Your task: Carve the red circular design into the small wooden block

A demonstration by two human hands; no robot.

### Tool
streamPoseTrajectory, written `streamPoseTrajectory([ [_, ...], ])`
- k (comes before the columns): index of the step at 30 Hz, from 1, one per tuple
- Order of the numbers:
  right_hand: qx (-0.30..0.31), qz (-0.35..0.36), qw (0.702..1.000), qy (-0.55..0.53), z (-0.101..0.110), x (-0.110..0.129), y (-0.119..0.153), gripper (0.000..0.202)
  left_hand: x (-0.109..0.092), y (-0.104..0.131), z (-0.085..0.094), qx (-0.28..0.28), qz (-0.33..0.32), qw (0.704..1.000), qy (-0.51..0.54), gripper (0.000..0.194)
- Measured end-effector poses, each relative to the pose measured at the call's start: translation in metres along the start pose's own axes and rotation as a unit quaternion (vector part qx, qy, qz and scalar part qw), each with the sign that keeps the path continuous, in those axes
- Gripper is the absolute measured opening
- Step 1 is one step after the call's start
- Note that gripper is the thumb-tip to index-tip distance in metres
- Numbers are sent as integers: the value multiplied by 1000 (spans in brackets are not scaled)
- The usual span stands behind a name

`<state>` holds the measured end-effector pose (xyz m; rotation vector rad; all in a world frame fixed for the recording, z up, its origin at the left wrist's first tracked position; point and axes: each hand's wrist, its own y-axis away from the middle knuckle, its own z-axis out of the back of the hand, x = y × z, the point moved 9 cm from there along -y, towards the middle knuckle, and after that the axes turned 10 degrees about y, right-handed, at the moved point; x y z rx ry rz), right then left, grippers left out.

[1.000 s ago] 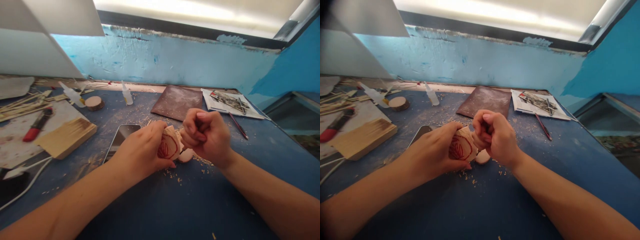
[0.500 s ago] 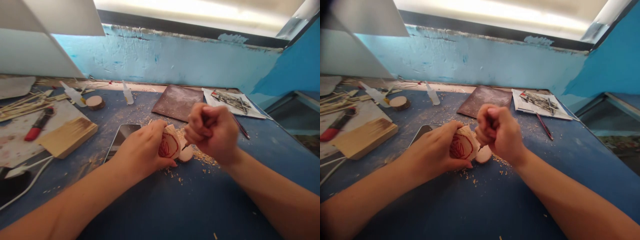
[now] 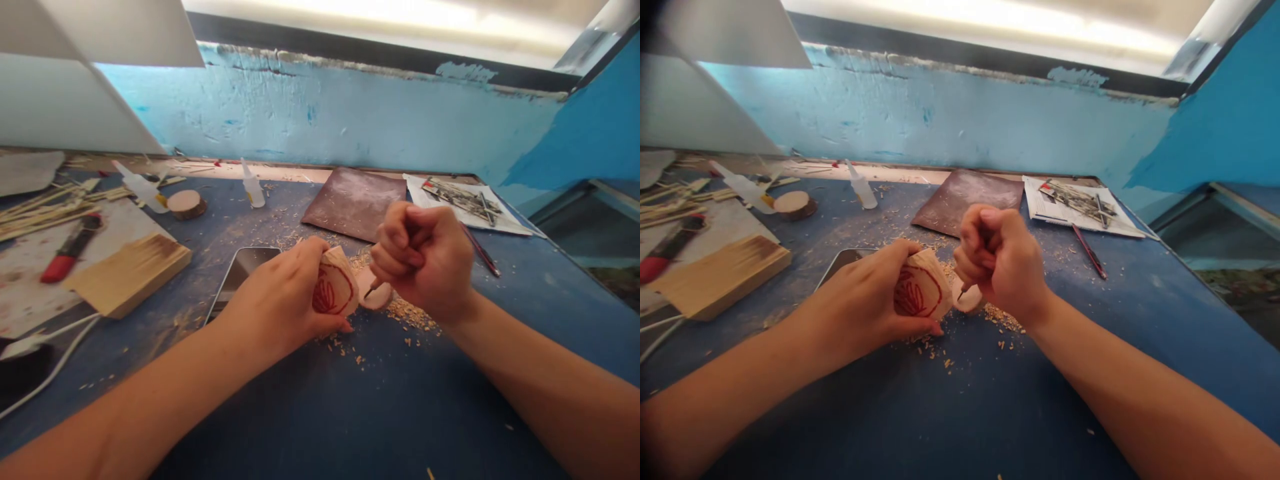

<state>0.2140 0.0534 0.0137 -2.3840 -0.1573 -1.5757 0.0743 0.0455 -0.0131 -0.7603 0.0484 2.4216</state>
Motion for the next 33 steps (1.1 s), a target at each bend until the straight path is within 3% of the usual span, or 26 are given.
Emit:
streamPoseTrajectory([
  [3, -11, 18, 1000, 3, 1, 10, 1, 36, -2, 1, -1, -14, -23, 1000, -8, 92],
  [6, -14, 4, 1000, 0, -2, -7, 2, 38, -2, 1, -2, -14, -26, 1000, -6, 92],
  [10, 7, -11, 999, 39, -11, -22, 4, 36, 7, -1, -3, 8, 20, 1000, 22, 84],
  [13, 12, 11, 997, 74, -7, -4, 6, 36, 14, -2, -1, 19, 54, 997, 47, 84],
  [16, -33, 51, 981, 182, 13, 19, 5, 37, 19, -3, -1, 27, 79, 994, 70, 83],
  [19, -58, 74, 923, 373, 28, 26, 4, 28, 25, -2, -2, 36, 116, 989, 87, 84],
  [21, -5, 59, 837, 545, 25, 15, 3, 13, 27, -2, -3, 40, 132, 986, 97, 84],
  [23, 75, 23, 726, 683, 19, -5, 4, 25, 27, -1, -3, 40, 132, 985, 104, 84],
  [24, 106, 0, 684, 722, 18, -13, 5, 29, 26, -1, -3, 38, 128, 986, 104, 84],
  [25, 128, -22, 666, 734, 18, -19, 7, 29, 24, 0, -2, 34, 122, 987, 102, 85],
  [30, 207, -101, 675, 702, 10, -28, 18, 10, 20, 3, 6, 32, 108, 989, 100, 78],
  [33, 217, -102, 686, 687, 7, -26, 20, 7, 16, 2, 11, 37, 88, 992, 79, 67],
])
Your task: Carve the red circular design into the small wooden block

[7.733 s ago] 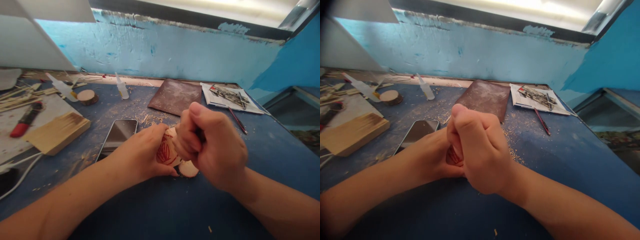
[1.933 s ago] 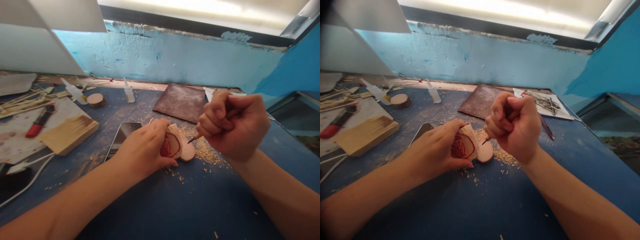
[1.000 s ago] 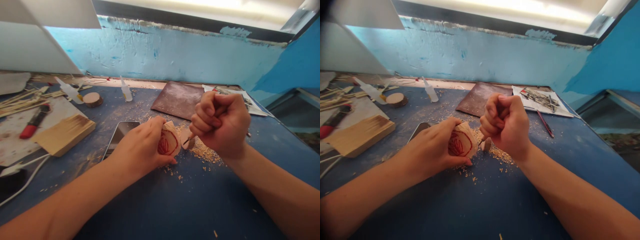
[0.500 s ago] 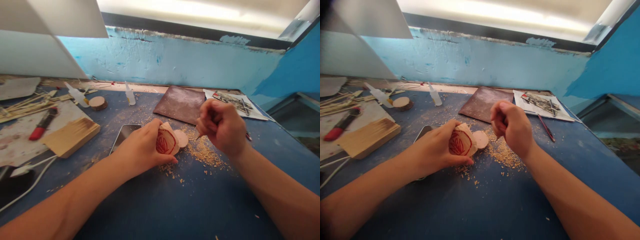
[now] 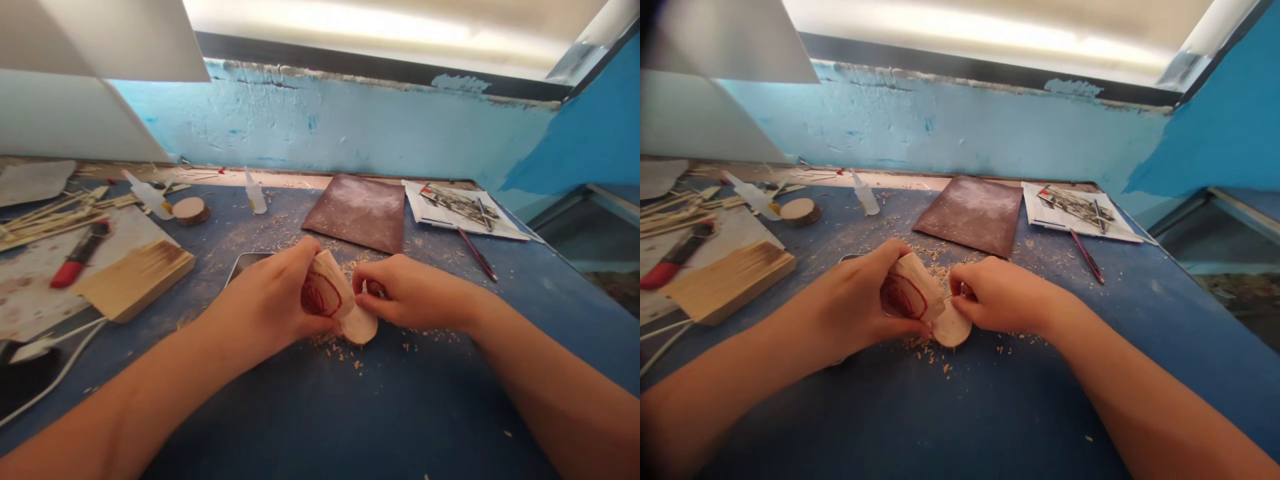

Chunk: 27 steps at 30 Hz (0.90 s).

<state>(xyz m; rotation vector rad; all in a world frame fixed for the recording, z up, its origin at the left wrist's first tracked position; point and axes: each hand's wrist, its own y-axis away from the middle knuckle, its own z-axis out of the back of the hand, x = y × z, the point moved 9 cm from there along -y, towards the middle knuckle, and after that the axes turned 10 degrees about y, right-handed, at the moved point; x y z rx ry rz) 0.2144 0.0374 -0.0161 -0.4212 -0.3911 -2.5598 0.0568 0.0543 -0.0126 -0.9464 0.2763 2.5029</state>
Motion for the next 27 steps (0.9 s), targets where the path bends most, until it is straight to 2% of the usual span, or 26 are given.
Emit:
streamPoseTrajectory([
  [2, -77, 14, 995, -55, 14, 4, 2, 16, -4, -1, 1, 6, -22, 999, -26, 61],
  [4, -190, 39, 962, -193, 37, 8, 9, 41, -5, -2, 2, 5, -34, 998, -47, 58],
  [6, -276, 75, 883, -371, 59, 11, 21, 61, -5, -4, 1, 4, -40, 998, -55, 57],
  [7, -285, 99, 839, -452, 65, 15, 26, 67, -5, -5, 0, 5, -43, 998, -55, 58],
  [8, -292, 101, 807, -503, 70, 18, 29, 71, -5, -5, -1, 7, -45, 998, -54, 59],
  [9, -301, 97, 780, -540, 74, 19, 32, 72, -5, -6, -2, 9, -45, 998, -53, 61],
  [11, -314, 84, 748, -579, 79, 22, 36, 72, -3, -8, -2, 7, -42, 998, -51, 63],
  [15, -326, 92, 713, -614, 76, 25, 31, 72, 0, -9, -2, 11, -32, 999, -39, 64],
  [19, -330, 112, 671, -654, 56, 23, 16, 69, 0, -8, -2, 5, -36, 999, -24, 59],
  [21, -313, 98, 678, -657, 48, 22, 9, 68, -1, -8, -2, 2, -41, 999, -23, 56],
  [23, -305, 87, 689, -651, 51, 21, 8, 68, -1, -7, -2, 6, -38, 999, -25, 57],
  [27, -322, 90, 707, -622, 81, 29, 15, 70, 1, -9, 1, 13, -15, 1000, -7, 64],
])
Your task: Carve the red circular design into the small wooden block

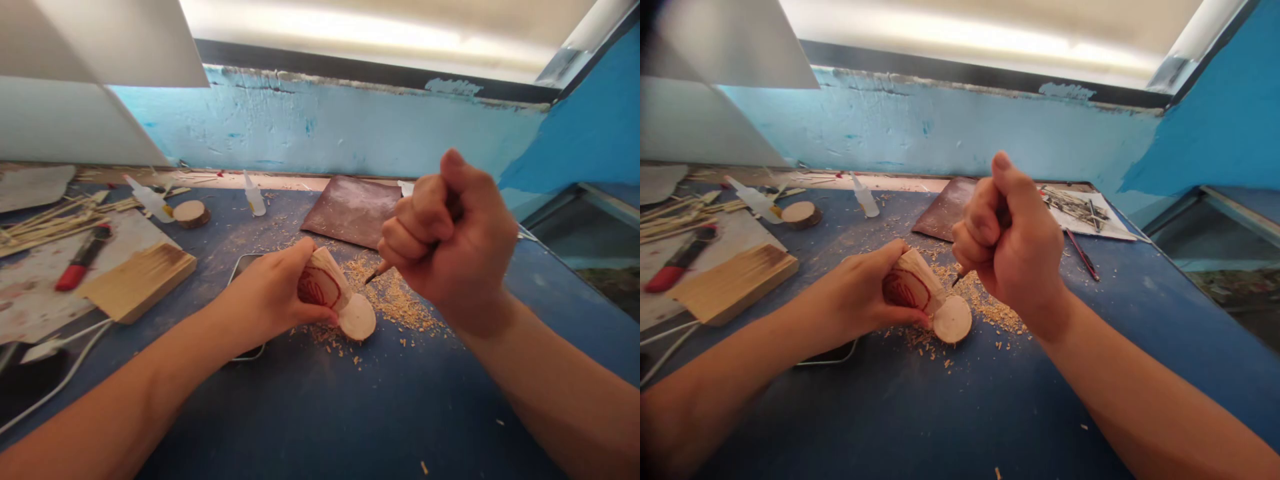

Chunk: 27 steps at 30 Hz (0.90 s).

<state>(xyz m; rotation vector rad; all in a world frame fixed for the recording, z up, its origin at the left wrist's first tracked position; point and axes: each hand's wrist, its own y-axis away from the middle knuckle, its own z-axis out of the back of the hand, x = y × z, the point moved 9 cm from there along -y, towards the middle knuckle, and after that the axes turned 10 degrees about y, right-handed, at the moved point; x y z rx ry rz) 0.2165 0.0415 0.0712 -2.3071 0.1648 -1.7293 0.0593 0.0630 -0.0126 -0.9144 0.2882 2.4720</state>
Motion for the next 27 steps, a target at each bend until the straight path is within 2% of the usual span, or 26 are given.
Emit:
streamPoseTrajectory([
  [4, -6, -17, 1000, 16, -14, 9, -9, 67, 9, -1, 6, 13, 21, 998, 61, 64],
  [7, 40, -40, 998, 32, -29, 0, -13, 65, 18, -1, 6, 35, 43, 987, 152, 54],
  [10, 56, -41, 996, 48, -32, -4, -17, 66, 18, 0, -5, 91, 48, 954, 281, 44],
  [13, 64, -18, 997, 46, -33, -4, -19, 65, 17, 1, -14, 127, 53, 924, 356, 38],
  [17, 63, -1, 998, 13, -34, -15, -19, 68, 17, 1, -19, 130, 59, 914, 380, 31],
  [18, 47, 0, 999, 3, -30, -19, -19, 70, 16, 1, -19, 131, 57, 914, 379, 31],
  [20, 52, -37, 998, 5, -30, -29, -18, 71, 15, 2, -20, 136, 52, 915, 376, 30],
  [25, 4, 7, 1000, -15, -17, -16, -20, 67, 17, 2, -21, 138, 65, 911, 384, 31],
  [27, 5, -4, 1000, -13, -16, -21, -19, 69, 17, 2, -20, 134, 64, 914, 377, 32],
])
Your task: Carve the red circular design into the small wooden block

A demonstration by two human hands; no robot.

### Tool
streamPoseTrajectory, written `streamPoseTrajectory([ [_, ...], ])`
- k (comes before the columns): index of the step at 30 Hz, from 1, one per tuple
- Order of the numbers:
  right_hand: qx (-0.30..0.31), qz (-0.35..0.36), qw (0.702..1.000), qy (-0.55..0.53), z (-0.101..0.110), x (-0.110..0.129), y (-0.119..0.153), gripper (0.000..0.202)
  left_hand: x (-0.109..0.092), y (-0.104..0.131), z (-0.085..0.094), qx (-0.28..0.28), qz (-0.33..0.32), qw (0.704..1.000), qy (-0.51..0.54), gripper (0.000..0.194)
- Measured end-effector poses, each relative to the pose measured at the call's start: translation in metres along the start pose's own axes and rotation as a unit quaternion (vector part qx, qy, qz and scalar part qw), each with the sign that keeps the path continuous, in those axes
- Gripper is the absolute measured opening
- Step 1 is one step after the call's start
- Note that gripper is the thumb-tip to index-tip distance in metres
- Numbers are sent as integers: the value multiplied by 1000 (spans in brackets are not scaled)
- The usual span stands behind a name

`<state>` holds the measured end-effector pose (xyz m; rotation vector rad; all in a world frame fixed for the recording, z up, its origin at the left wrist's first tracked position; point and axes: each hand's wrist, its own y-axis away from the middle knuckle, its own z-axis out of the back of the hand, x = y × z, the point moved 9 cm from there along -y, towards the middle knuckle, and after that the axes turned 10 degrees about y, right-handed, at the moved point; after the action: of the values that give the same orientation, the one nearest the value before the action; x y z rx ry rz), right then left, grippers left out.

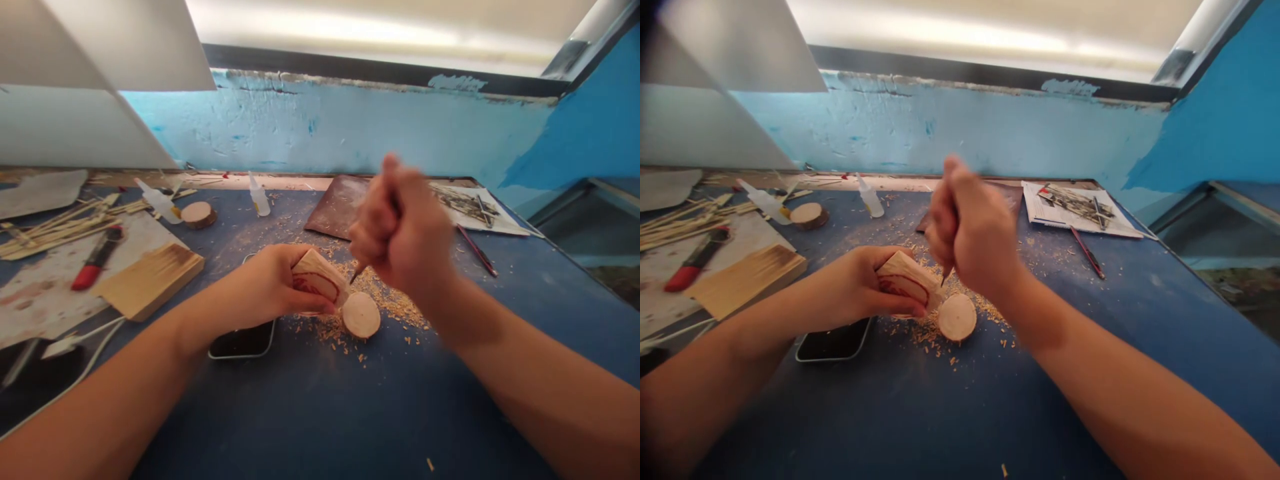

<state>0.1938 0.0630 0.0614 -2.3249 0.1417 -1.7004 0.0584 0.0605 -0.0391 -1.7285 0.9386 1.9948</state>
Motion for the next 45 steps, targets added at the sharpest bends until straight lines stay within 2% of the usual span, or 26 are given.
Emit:
streamPoseTrajectory([
  [3, 20, -23, 1000, 5, -2, -9, 0, 70, -1, 0, -2, 9, -4, 1000, 3, 29],
  [6, -15, -1, 1000, -9, 4, -5, -1, 65, -1, 1, -2, 10, -5, 1000, 8, 28],
  [10, -23, -41, 999, 2, 4, -8, 0, 67, -4, 2, -3, 13, -12, 1000, -13, 27],
  [13, -53, -14, 998, 10, 9, -4, 2, 63, -3, 2, -3, 20, -11, 1000, -1, 25],
  [15, -59, -4, 998, 9, 10, -10, 5, 60, -4, 2, -3, 22, -18, 1000, 8, 25],
  [18, -8, -72, 996, 53, 1, -34, 6, 67, -1, 0, -2, 21, -17, 999, 21, 26],
  [19, -2, -75, 996, 56, 0, -35, 4, 66, 1, -1, -1, 21, -17, 999, 25, 27],
  [22, -52, -9, 998, -15, 4, -11, -2, 65, 4, -2, 1, 25, -24, 999, 18, 34],
  [25, -51, -2, 998, -21, 0, 2, -6, 62, 5, -3, 2, 25, -32, 999, 0, 36],
  [28, -35, -34, 999, -2, -2, -5, -4, 68, 3, -2, 3, 23, -32, 999, -6, 34],
  [32, -68, -4, 998, -18, 8, -2, -1, 66, 2, -3, 3, 15, -30, 999, -10, 34],
  [34, -68, 6, 997, -32, 9, -1, 0, 65, 3, -4, 3, 16, -31, 999, -11, 33],
  [37, -50, -35, 998, -30, 9, -10, -1, 67, 5, -4, 0, 27, -22, 999, 21, 32],
  [42, -46, -5, 998, -34, 11, -4, -1, 67, 2, -2, 1, 21, -35, 999, -7, 33],
  [45, -45, -50, 997, -24, 9, -14, -1, 69, 1, -1, 0, 24, -32, 999, -10, 33],
])
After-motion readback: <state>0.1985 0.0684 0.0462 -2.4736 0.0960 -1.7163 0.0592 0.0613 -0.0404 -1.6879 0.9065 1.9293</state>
